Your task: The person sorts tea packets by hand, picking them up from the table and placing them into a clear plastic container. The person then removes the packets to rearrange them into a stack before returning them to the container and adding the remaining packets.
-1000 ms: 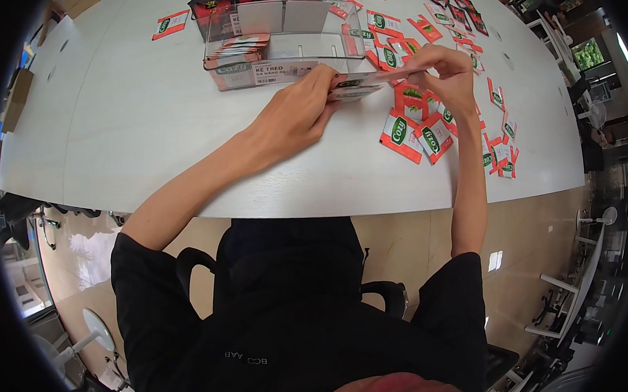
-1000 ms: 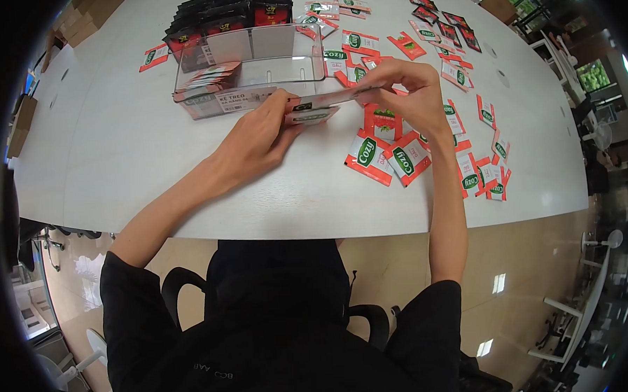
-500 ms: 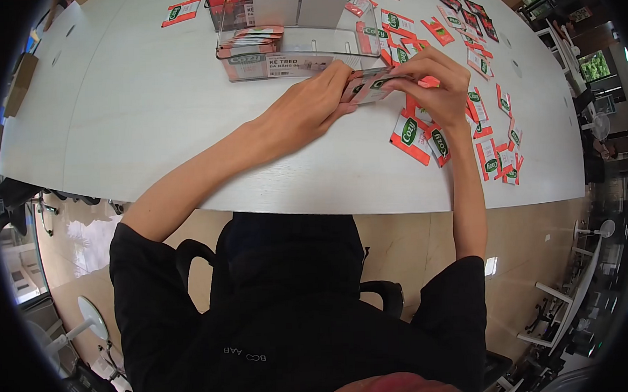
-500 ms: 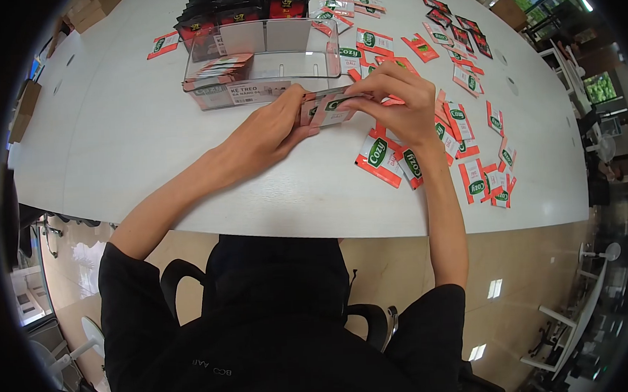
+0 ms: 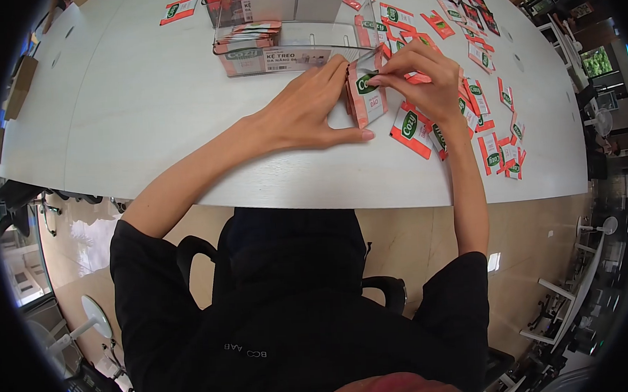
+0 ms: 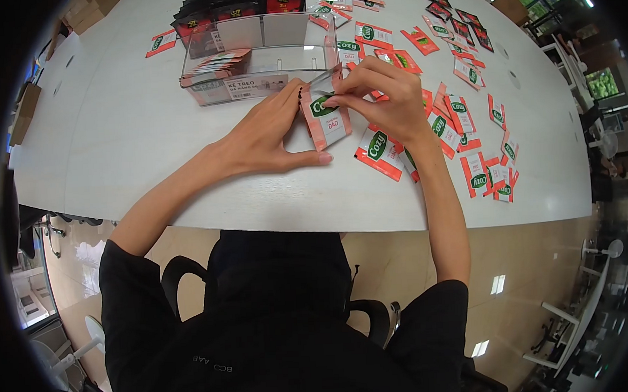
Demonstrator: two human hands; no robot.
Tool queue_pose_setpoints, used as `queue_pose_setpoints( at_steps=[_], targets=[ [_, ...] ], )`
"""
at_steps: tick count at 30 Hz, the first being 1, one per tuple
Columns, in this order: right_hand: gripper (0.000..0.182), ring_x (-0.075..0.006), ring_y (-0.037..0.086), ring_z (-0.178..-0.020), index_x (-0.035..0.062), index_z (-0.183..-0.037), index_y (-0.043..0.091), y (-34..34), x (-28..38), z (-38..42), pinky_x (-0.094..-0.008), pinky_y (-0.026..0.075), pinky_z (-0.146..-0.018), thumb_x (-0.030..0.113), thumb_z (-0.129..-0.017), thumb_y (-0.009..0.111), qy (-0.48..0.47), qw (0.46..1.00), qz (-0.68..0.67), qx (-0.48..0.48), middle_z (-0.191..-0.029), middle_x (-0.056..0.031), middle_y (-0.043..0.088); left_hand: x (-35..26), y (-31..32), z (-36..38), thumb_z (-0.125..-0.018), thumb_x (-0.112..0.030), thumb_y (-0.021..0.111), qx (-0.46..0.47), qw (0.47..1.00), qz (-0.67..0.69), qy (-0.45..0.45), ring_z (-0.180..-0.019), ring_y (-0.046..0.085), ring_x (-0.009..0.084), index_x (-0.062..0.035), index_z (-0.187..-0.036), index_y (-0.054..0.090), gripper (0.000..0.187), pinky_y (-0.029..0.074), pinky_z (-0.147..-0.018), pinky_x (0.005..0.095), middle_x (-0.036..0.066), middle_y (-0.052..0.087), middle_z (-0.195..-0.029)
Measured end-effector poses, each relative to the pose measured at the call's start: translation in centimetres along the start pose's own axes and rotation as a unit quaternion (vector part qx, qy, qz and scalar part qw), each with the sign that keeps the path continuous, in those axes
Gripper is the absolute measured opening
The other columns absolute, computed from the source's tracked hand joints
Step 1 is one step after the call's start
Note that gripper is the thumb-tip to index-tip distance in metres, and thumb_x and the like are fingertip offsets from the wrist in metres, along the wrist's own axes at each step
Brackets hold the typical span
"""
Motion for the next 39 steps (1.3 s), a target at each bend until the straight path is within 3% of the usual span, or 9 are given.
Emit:
queue_pose_setpoints(
  at_steps=[6, 11, 16, 20, 26, 32, 33, 37, 39],
  targets=[
    [0.018, -0.0139, 0.073, -0.07, 0.005, -0.082, 0.074, 0.0, 0.1, -0.1, -0.0241, 0.056, -0.058, 0.005, -0.069, 0.086, -0.023, 1.0, 0.011, 0.005, -0.08, -0.0014, 0.07, -0.4, -0.1, 0.0, -0.079, -0.064, 0.073, 0.011, 0.999, -0.044, 0.007, -0.096, 0.057, 0.0406, 0.0163, -0.121, 0.046, 0.094, 0.048, -0.085, 0.0456, 0.025, 0.051, -0.112],
    [0.017, -0.014, 0.073, -0.07, 0.0053, -0.08, 0.074, 0.0, 0.5, -0.1, -0.0243, 0.055, -0.058, 0.005, -0.068, 0.087, -0.034, 0.999, 0.001, 0.003, -0.08, -0.0016, 0.071, -0.1, -0.1, -0.1, -0.083, -0.041, 0.076, 0.024, 0.999, -0.028, -0.013, -0.091, 0.058, 0.0341, 0.0108, -0.121, 0.046, 0.071, 0.048, -0.077, 0.0428, 0.019, 0.051, -0.107],
    [0.012, -0.0147, 0.073, -0.08, 0.0066, -0.102, 0.073, -3.5, -0.7, -0.3, -0.0281, 0.055, -0.075, 0.008, -0.09, 0.07, -0.112, 0.983, 0.106, -0.104, -0.089, -0.0046, 0.072, 0.7, -0.3, 0.1, -0.082, -0.018, 0.075, -0.024, 0.997, 0.069, -0.03, -0.081, 0.059, 0.0305, -0.0013, -0.119, 0.049, 0.048, 0.048, -0.07, 0.0401, 0.014, 0.057, -0.094],
    [0.02, -0.0234, 0.07, -0.101, 0.0099, -0.114, 0.071, -12.1, -7.0, 2.8, -0.0375, 0.051, -0.092, 0.021, -0.099, 0.062, 0.145, 0.942, 0.146, -0.265, -0.118, -0.0107, 0.065, 0.1, -0.7, -0.1, -0.078, -0.007, 0.072, 0.005, 0.998, 0.05, -0.023, -0.079, 0.059, 0.0271, -0.0081, -0.121, 0.05, 0.048, 0.049, -0.07, 0.0383, 0.012, 0.058, -0.087],
    [0.042, -0.0349, 0.053, -0.128, 0.0183, -0.122, 0.07, -16.4, -18.1, 11.8, -0.0472, 0.044, -0.103, 0.05, -0.097, 0.059, 0.267, 0.876, 0.37, -0.158, -0.129, -0.0197, 0.061, -0.3, -0.6, -0.2, -0.081, -0.009, 0.073, -0.021, 0.999, 0.048, -0.007, -0.079, 0.061, 0.0266, -0.0077, -0.119, 0.052, 0.043, 0.05, -0.071, 0.0373, 0.012, 0.061, -0.089],
    [0.06, -0.0449, 0.055, -0.124, 0.019, -0.115, 0.076, -14.0, -25.9, 14.7, -0.0571, 0.037, -0.107, 0.063, -0.099, 0.04, 0.438, 0.831, 0.341, -0.041, -0.131, -0.0297, 0.059, -0.1, -0.5, -0.2, -0.087, -0.016, 0.074, -0.025, 0.998, 0.059, -0.021, -0.08, 0.064, 0.0255, -0.0049, -0.119, 0.051, 0.041, 0.052, -0.07, 0.0361, 0.013, 0.065, -0.095],
    [0.058, -0.0354, 0.065, -0.107, 0.0249, -0.121, 0.074, -14.1, -24.8, 14.3, -0.0445, 0.047, -0.097, 0.065, -0.099, 0.039, 0.435, 0.805, 0.403, -0.024, -0.114, -0.0186, 0.07, -0.1, -0.6, -0.2, -0.087, -0.017, 0.074, -0.023, 0.998, 0.056, -0.027, -0.079, 0.064, 0.0255, -0.0038, -0.119, 0.051, 0.041, 0.052, -0.07, 0.0359, 0.014, 0.065, -0.095],
    [0.045, -0.037, 0.06, -0.119, 0.0202, -0.112, 0.078, -14.2, -23.0, 13.8, -0.0484, 0.045, -0.1, 0.055, -0.097, 0.054, 0.486, 0.827, 0.274, -0.065, -0.125, -0.0223, 0.066, -0.2, -0.8, -0.2, -0.089, -0.019, 0.074, -0.032, 0.998, 0.043, -0.015, -0.076, 0.062, 0.0262, -0.0013, -0.12, 0.051, 0.043, 0.051, -0.069, 0.0359, 0.015, 0.065, -0.094],
    [0.028, -0.0302, 0.066, -0.105, 0.018, -0.111, 0.077, -14.4, -20.8, 12.5, -0.0433, 0.05, -0.091, 0.037, -0.093, 0.067, 0.368, 0.847, 0.365, -0.114, -0.121, -0.0163, 0.067, -0.3, -0.9, -0.2, -0.09, -0.022, 0.073, -0.034, 0.999, 0.037, -0.011, -0.073, 0.06, 0.0264, 0.0004, -0.12, 0.05, 0.044, 0.05, -0.066, 0.0363, 0.016, 0.064, -0.093]
  ],
)
Point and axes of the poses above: each hand's wrist, its own z-axis away from the middle knuckle, its own y-axis out of the palm, x = y × z, the point moved 6 cm from there along -z, towards the middle knuckle
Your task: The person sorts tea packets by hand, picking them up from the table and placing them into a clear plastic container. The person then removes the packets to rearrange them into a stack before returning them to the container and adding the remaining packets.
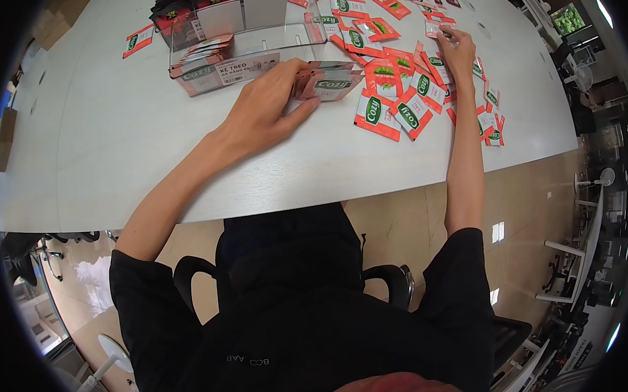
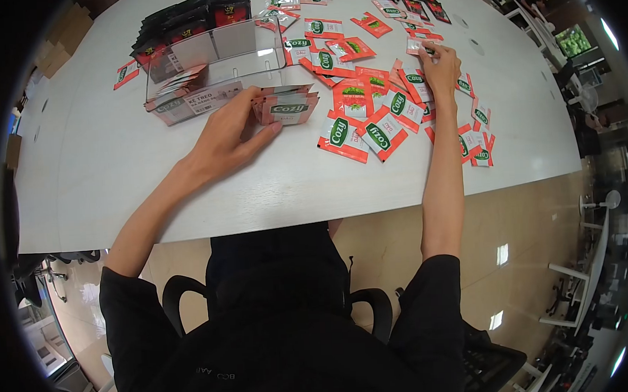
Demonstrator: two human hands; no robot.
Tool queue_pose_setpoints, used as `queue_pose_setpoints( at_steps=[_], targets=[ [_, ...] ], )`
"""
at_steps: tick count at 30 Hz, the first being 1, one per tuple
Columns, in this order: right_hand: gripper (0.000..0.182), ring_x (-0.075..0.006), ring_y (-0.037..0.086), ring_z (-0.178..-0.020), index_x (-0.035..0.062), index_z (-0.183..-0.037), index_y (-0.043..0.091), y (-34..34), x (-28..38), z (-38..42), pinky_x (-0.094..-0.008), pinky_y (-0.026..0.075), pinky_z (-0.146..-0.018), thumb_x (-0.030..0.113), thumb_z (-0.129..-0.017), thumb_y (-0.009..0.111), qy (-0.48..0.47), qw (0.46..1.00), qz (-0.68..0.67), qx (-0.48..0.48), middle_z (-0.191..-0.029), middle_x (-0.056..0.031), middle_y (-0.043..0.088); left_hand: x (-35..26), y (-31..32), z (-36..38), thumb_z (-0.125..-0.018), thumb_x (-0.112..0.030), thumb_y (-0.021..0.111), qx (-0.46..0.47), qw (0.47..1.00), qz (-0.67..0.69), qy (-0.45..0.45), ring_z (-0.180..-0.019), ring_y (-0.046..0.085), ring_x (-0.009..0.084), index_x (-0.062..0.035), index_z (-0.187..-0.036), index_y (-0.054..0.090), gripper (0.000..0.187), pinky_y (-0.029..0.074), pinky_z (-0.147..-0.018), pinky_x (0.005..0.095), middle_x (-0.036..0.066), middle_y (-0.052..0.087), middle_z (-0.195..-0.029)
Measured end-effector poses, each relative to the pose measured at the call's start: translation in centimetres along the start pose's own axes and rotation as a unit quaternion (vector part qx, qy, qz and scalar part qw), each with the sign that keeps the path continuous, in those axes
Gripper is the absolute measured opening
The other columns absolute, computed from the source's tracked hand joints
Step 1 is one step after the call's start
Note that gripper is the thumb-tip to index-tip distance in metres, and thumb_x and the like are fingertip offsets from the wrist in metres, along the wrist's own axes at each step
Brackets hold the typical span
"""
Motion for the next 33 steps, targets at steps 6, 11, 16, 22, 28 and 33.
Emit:
queue_pose_setpoints(
  at_steps=[6, 11, 16, 22, 28, 33],
  targets=[
    [0.028, -0.0155, 0.069, -0.082, 0.0079, -0.114, 0.07, -4.2, 7.0, 0.5, -0.0288, 0.055, -0.075, 0.005, -0.087, 0.074, 0.011, 0.948, -0.314, -0.05, -0.118, -0.0074, 0.065, 1.0, 0.2, 0.2, -0.091, -0.024, 0.073, -0.01, 0.999, 0.021, -0.043, -0.069, 0.059, 0.0267, 0.0003, -0.122, 0.045, 0.048, 0.047, -0.062, 0.0369, 0.017, 0.062, -0.085],
    [0.049, -0.0121, 0.068, -0.085, 0.0052, -0.126, 0.06, -6.0, 17.1, 2.9, -0.0258, 0.057, -0.074, 0.001, -0.082, 0.079, -0.076, 0.808, -0.584, 0.034, -0.108, -0.0079, 0.067, 1.2, 0.1, 0.1, -0.09, -0.023, 0.072, -0.019, 0.998, 0.001, -0.058, -0.062, 0.058, 0.0283, 0.0015, -0.125, 0.04, 0.054, 0.045, -0.055, 0.0389, 0.016, 0.06, -0.074],
    [0.047, -0.0101, 0.065, -0.08, 0.0048, -0.119, 0.065, -4.0, 21.7, 6.0, -0.0237, 0.054, -0.071, 0.003, -0.077, 0.084, -0.145, 0.75, -0.612, 0.203, -0.101, -0.0048, 0.067, 1.2, 0.0, 0.1, -0.09, -0.022, 0.071, -0.028, 0.998, 0.002, -0.058, -0.057, 0.058, 0.0306, 0.0026, -0.125, 0.038, 0.054, 0.044, -0.053, 0.0404, 0.016, 0.058, -0.069],
    [0.035, -0.0094, 0.052, -0.07, 0.0077, -0.097, 0.074, -3.1, 24.7, 8.4, -0.0247, 0.045, -0.062, 0.014, -0.067, 0.09, -0.27, 0.855, -0.396, 0.2, -0.091, 0.0008, 0.06, 1.1, 0.0, 0.0, -0.086, -0.024, 0.074, -0.008, 0.999, -0.011, -0.049, -0.062, 0.061, 0.0324, 0.0038, -0.131, 0.034, 0.066, 0.047, -0.056, 0.041, 0.016, 0.059, -0.069],
    [0.039, -0.0111, 0.058, -0.076, 0.0091, -0.1, 0.073, -3.1, 25.4, 8.8, -0.025, 0.048, -0.063, 0.015, -0.065, 0.091, -0.308, 0.855, -0.365, 0.202, -0.095, 0.0001, 0.06, 0.5, -0.2, 0.1, -0.082, -0.034, 0.08, 0.011, 0.999, -0.024, -0.036, -0.087, 0.066, 0.0442, 0.0062, -0.13, 0.036, 0.076, 0.053, -0.074, 0.0464, 0.027, 0.066, -0.093],
    [0.049, -0.0109, 0.06, -0.08, 0.0096, -0.109, 0.071, -3.1, 25.6, 8.9, -0.0261, 0.051, -0.065, 0.013, -0.065, 0.09, -0.28, 0.842, -0.411, 0.207, -0.098, -0.0021, 0.059, 1.1, 0.0, 0.0, -0.089, -0.031, 0.074, 0.046, 0.993, 0.03, -0.107, -0.09, 0.066, 0.0453, 0.0051, -0.128, 0.037, 0.064, 0.052, -0.073, 0.0477, 0.03, 0.065, -0.101]
  ],
)
Point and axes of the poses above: each hand's wrist, its own z-axis away from the middle knuckle, its own y-axis out of the palm, x = y × z, the point moved 6 cm from there along -z, towards the middle knuckle
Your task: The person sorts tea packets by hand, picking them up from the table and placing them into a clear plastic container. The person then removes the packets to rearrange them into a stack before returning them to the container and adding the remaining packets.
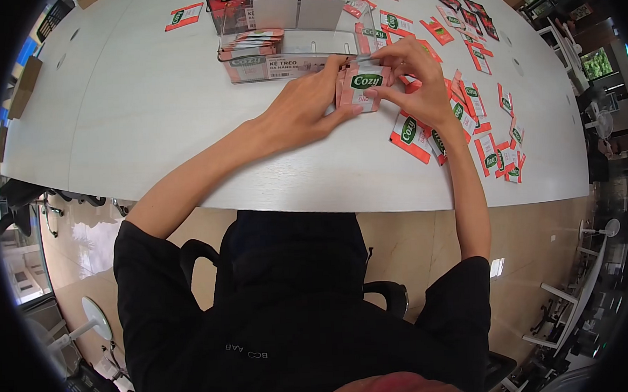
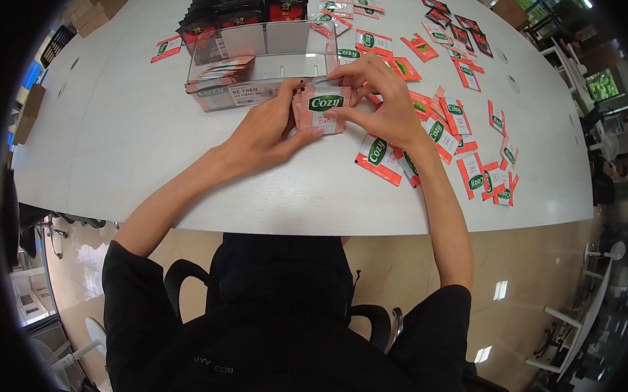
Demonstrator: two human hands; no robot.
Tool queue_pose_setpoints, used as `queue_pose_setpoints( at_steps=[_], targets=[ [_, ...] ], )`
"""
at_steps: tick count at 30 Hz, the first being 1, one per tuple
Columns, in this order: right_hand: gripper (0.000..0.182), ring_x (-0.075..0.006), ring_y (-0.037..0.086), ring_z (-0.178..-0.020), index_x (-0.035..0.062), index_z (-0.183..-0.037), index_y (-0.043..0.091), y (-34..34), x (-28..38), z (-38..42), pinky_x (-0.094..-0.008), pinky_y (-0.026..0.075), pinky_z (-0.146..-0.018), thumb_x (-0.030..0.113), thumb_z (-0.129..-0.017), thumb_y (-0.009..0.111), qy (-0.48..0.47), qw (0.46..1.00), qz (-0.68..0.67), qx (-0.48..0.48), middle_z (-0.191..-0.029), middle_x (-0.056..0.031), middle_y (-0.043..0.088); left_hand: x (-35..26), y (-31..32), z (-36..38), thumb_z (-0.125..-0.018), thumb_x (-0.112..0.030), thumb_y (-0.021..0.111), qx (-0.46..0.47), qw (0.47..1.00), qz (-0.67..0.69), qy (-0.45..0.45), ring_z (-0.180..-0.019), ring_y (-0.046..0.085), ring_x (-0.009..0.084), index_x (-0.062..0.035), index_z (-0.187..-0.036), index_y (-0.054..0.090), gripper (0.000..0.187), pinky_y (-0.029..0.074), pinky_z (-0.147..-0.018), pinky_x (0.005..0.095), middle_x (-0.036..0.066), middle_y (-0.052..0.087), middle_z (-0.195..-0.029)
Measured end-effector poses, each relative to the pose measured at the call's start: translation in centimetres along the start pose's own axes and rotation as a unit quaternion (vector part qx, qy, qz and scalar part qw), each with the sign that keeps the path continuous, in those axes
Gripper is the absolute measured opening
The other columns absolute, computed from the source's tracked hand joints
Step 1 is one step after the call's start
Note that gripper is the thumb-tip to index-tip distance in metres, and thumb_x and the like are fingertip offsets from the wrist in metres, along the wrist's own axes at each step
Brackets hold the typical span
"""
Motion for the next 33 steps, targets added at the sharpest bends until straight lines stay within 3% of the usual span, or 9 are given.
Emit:
queue_pose_setpoints(
  at_steps=[1, 3, 6, 9, 12, 16, 19, 27, 33],
  targets=[
    [0.053, -0.0107, 0.06, -0.08, 0.0099, -0.114, 0.069, -0.1, 0.2, -0.1, -0.0263, 0.052, -0.066, 0.012, -0.065, 0.09, 0.0, 1.0, -0.015, -0.012, -0.1, -0.003, 0.059, 0.2, 0.2, 0.0, -0.089, -0.031, 0.074, -0.001, 1.0, -0.002, 0.001, -0.09, 0.066, 0.0453, 0.0051, -0.128, 0.037, 0.064, 0.052, -0.073, 0.0477, 0.03, 0.065, -0.101],
    [0.057, -0.0111, 0.061, -0.08, 0.0101, -0.118, 0.067, 0.0, 0.3, -0.1, -0.0263, 0.052, -0.068, 0.011, -0.066, 0.09, -0.007, 1.0, -0.015, -0.023, -0.101, -0.0036, 0.058, 0.1, 0.1, 0.1, -0.092, -0.024, 0.072, -0.066, 0.996, -0.009, 0.064, -0.062, 0.06, 0.0294, 0.0018, -0.133, 0.034, 0.062, 0.046, -0.056, 0.0378, 0.015, 0.058, -0.073],
    [0.066, -0.0114, 0.061, -0.081, 0.0108, -0.126, 0.063, -0.3, 0.2, 0.2, -0.0266, 0.053, -0.072, 0.011, -0.066, 0.09, 0.013, 0.999, -0.013, -0.043, -0.103, -0.0042, 0.056, 0.3, 0.0, -0.1, -0.091, -0.019, 0.072, -0.059, 0.996, 0.039, 0.054, -0.06, 0.059, 0.0281, 0.0017, -0.131, 0.035, 0.058, 0.045, -0.055, 0.0378, 0.015, 0.057, -0.073],
    [0.075, -0.0116, 0.061, -0.08, 0.011, -0.129, 0.06, -0.2, 0.1, 0.2, -0.0288, 0.053, -0.075, 0.015, -0.062, 0.094, 0.097, 0.99, -0.104, -0.025, -0.101, -0.004, 0.057, 0.5, 0.0, -0.1, -0.09, -0.015, 0.073, -0.096, 0.991, 0.035, 0.087, -0.071, 0.065, 0.0338, 0.0022, -0.128, 0.039, 0.054, 0.051, -0.065, 0.0405, 0.019, 0.064, -0.087],
    [0.079, -0.0162, 0.064, -0.085, 0.0105, -0.128, 0.06, 0.4, -1.5, 0.9, -0.0315, 0.055, -0.08, 0.019, -0.057, 0.096, 0.117, 0.989, 0.014, 0.093, -0.097, -0.0053, 0.065, 0.5, -0.3, 0.0, -0.088, -0.013, 0.074, -0.074, 0.994, 0.055, 0.063, -0.085, 0.069, 0.04, 0.0027, -0.128, 0.043, 0.053, 0.054, -0.077, 0.0439, 0.024, 0.067, -0.102],
    [0.085, -0.019, 0.068, -0.088, 0.0105, -0.132, 0.056, 1.0, -1.0, 0.8, -0.0322, 0.057, -0.079, 0.016, -0.057, 0.097, 0.06, 0.994, 0.03, 0.081, -0.094, -0.008, 0.067, 0.7, 0.0, 0.1, -0.09, -0.015, 0.071, -0.077, 0.993, 0.039, 0.085, -0.085, 0.069, 0.0401, 0.0023, -0.127, 0.04, 0.052, 0.053, -0.072, 0.0461, 0.023, 0.067, -0.096],
    [0.104, -0.0181, 0.072, -0.079, 0.0129, -0.146, 0.035, 0.9, -0.8, 1.0, -0.0302, 0.056, -0.076, -0.002, -0.059, 0.091, 0.107, 0.993, -0.003, 0.049, -0.084, -0.0078, 0.071, 0.4, -0.2, -0.1, -0.091, -0.019, 0.071, -0.051, 0.993, 0.066, 0.089, -0.077, 0.066, 0.0401, 0.0033, -0.117, 0.04, 0.046, 0.05, -0.067, 0.0456, 0.02, 0.063, -0.085],
    [0.097, -0.0136, 0.068, -0.067, 0.0097, -0.144, 0.04, 0.9, -1.4, 1.2, -0.0272, 0.052, -0.071, -0.01, -0.061, 0.085, 0.122, 0.992, 0.016, 0.027, -0.068, -0.0029, 0.064, 0.3, -0.6, -0.2, -0.086, -0.014, 0.075, -0.002, 0.993, 0.069, 0.098, -0.076, 0.063, 0.0425, 0.0033, -0.112, 0.04, 0.047, 0.049, -0.069, 0.0443, 0.02, 0.062, -0.081],
    [0.093, -0.0138, 0.068, -0.072, 0.0112, -0.143, 0.043, 1.3, -1.0, 1.0, -0.0276, 0.052, -0.071, -0.009, -0.062, 0.084, 0.127, 0.991, -0.011, 0.05, -0.073, -0.0037, 0.065, 0.7, -1.3, -0.3, -0.083, -0.014, 0.077, -0.017, 0.994, 0.072, 0.081, -0.079, 0.063, 0.0458, 0.0041, -0.115, 0.045, 0.048, 0.049, -0.068, 0.0468, 0.023, 0.065, -0.08]
  ],
)
Point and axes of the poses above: each hand's wrist, its own z-axis away from the middle knuckle, its own y-axis out of the palm, x = y × z, the point moved 6 cm from there along -z, towards the middle knuckle
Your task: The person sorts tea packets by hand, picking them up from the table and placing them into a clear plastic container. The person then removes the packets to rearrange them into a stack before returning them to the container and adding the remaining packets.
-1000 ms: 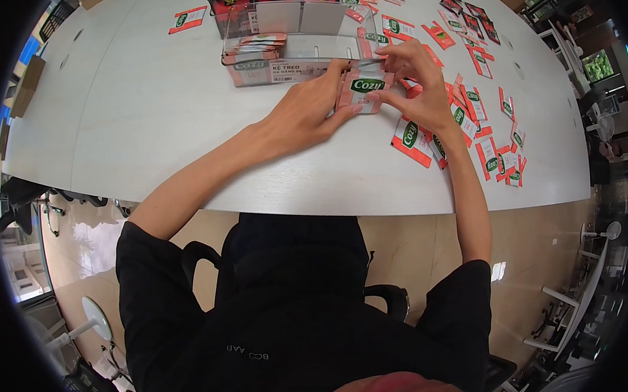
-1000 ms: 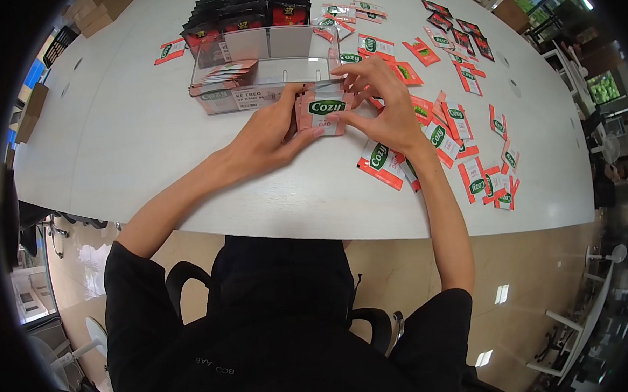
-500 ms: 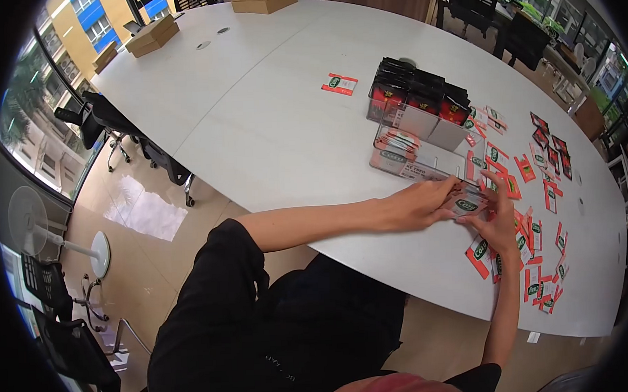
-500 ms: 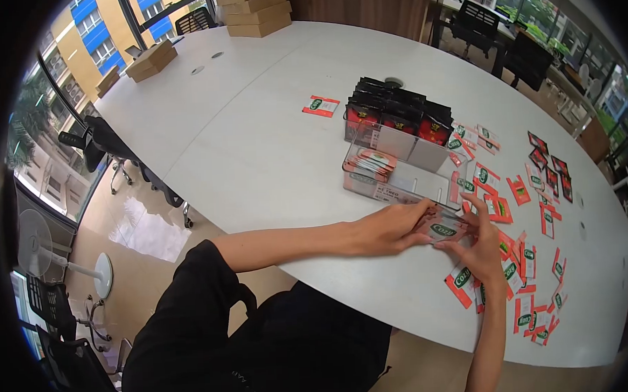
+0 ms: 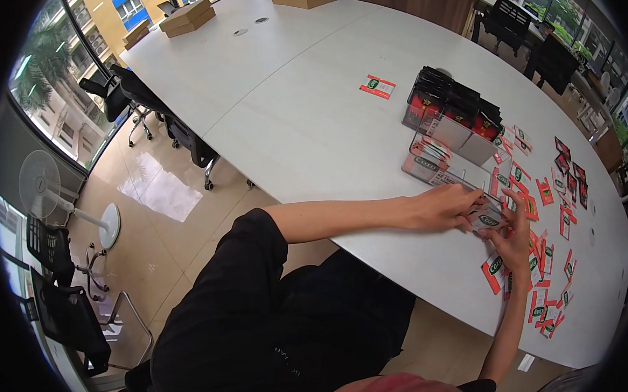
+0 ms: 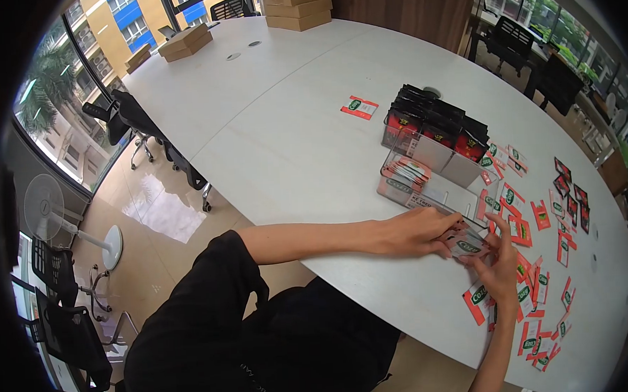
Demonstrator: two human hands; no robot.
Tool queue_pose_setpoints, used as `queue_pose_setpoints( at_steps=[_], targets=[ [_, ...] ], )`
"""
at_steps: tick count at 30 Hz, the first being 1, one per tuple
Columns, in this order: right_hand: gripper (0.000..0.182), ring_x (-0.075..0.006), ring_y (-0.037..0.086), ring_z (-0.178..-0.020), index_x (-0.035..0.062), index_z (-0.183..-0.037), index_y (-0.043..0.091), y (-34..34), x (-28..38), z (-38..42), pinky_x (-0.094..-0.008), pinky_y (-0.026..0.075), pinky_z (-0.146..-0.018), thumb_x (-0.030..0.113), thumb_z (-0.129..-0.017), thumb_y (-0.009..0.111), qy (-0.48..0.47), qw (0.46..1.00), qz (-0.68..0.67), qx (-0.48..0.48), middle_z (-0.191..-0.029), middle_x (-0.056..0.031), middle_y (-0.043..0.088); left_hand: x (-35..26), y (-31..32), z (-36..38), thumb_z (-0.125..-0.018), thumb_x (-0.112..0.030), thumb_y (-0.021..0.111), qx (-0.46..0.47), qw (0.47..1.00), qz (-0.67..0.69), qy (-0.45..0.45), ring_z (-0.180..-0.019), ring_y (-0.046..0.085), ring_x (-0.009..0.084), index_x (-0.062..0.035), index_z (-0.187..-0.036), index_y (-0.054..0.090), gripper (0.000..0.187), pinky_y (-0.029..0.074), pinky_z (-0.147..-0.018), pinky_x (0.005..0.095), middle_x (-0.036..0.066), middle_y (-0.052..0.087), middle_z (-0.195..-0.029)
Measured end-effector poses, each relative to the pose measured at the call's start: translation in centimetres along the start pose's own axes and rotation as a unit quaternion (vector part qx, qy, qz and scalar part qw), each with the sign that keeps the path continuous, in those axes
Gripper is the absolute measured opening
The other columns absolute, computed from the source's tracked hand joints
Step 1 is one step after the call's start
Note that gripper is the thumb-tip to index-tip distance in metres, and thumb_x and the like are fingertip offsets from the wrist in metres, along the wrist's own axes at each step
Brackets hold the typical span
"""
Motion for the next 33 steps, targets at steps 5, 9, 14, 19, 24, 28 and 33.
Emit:
queue_pose_setpoints(
  at_steps=[5, 9, 14, 19, 24, 28, 33],
  targets=[
    [0.09, -0.012, 0.066, -0.072, 0.0117, -0.14, 0.047, -0.4, -0.2, -0.2, -0.0263, 0.051, -0.069, -0.006, -0.061, 0.086, 0.004, 1.0, 0.013, -0.001, -0.073, -0.0027, 0.064, 0.1, 0.3, -0.1, -0.082, -0.017, 0.078, -0.024, 0.999, 0.035, 0.021, -0.075, 0.064, 0.0442, 0.0045, -0.117, 0.048, 0.05, 0.05, -0.066, 0.0448, 0.022, 0.065, -0.078],
    [0.087, -0.007, 0.06, -0.061, 0.0117, -0.14, 0.048, -0.5, -0.4, 0.0, -0.0224, 0.047, -0.062, -0.005, -0.063, 0.085, 0.009, 0.999, 0.031, 0.028, -0.067, -0.0005, 0.063, 0.4, 0.5, 0.0, -0.079, -0.018, 0.08, -0.032, 0.999, -0.006, 0.001, -0.063, 0.064, 0.0301, 0.0034, -0.114, 0.054, 0.048, 0.05, -0.059, 0.0394, 0.013, 0.064, -0.072],
    [0.079, -0.0093, 0.066, -0.067, 0.0121, -0.143, 0.046, -1.0, -0.4, -0.1, -0.0226, 0.05, -0.064, -0.004, -0.074, 0.081, 0.082, 0.98, -0.165, 0.077, -0.074, -0.0014, 0.068, 0.1, 0.3, -0.1, -0.077, -0.02, 0.082, -0.048, 0.998, 0.007, -0.034, -0.057, 0.057, 0.0197, 0.0033, -0.101, 0.06, 0.04, 0.047, -0.056, 0.0325, 0.01, 0.063, -0.07],
    [0.063, -0.015, 0.069, -0.072, 0.0132, -0.141, 0.05, -6.2, -3.7, -0.8, -0.0272, 0.052, -0.067, 0.004, -0.084, 0.075, 0.039, 0.983, -0.173, -0.041, -0.08, -0.0048, 0.072, 0.1, 0.3, -0.2, -0.077, -0.02, 0.082, -0.047, 0.998, -0.014, -0.03, -0.056, 0.056, 0.0183, 0.0036, -0.098, 0.06, 0.038, 0.046, -0.054, 0.0323, 0.011, 0.064, -0.072],
    [0.041, -0.0305, 0.059, -0.112, 0.0138, -0.129, 0.061, -16.5, -11.8, 3.1, -0.0443, 0.047, -0.094, 0.025, -0.09, 0.071, 0.042, 0.904, 0.313, -0.287, -0.11, -0.0079, 0.07, -0.2, 0.4, -0.3, -0.078, -0.018, 0.082, -0.031, 0.998, -0.029, -0.055, -0.055, 0.053, 0.0163, 0.0044, -0.1, 0.061, 0.038, 0.044, -0.053, 0.0298, 0.011, 0.062, -0.071],
    [0.046, -0.0344, 0.053, -0.122, 0.0155, -0.128, 0.062, -24.3, -18.7, 8.9, -0.0461, 0.043, -0.101, 0.035, -0.088, 0.072, 0.205, 0.798, 0.417, -0.383, -0.12, -0.0123, 0.067, 0.1, 0.2, -0.3, -0.078, -0.017, 0.082, -0.028, 0.997, -0.042, -0.061, -0.055, 0.052, 0.0154, 0.0049, -0.104, 0.062, 0.04, 0.043, -0.053, 0.0297, 0.011, 0.063, -0.072],
    [0.053, -0.0336, 0.054, -0.124, 0.0138, -0.127, 0.064, -26.1, -19.5, 13.9, -0.0458, 0.046, -0.101, 0.042, -0.084, 0.076, 0.474, 0.712, 0.386, -0.346, -0.119, -0.0162, 0.067, 0.2, 0.4, -0.2, -0.08, -0.017, 0.081, -0.021, 0.997, -0.047, -0.059, -0.057, 0.052, 0.0149, 0.005, -0.11, 0.062, 0.042, 0.044, -0.053, 0.03, 0.012, 0.064, -0.074]
  ],
)
Point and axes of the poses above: each hand's wrist, its own z-axis away from the middle knuckle, its own y-axis out of the palm, x = y × z, the point moved 6 cm from there along -z, towards the middle knuckle
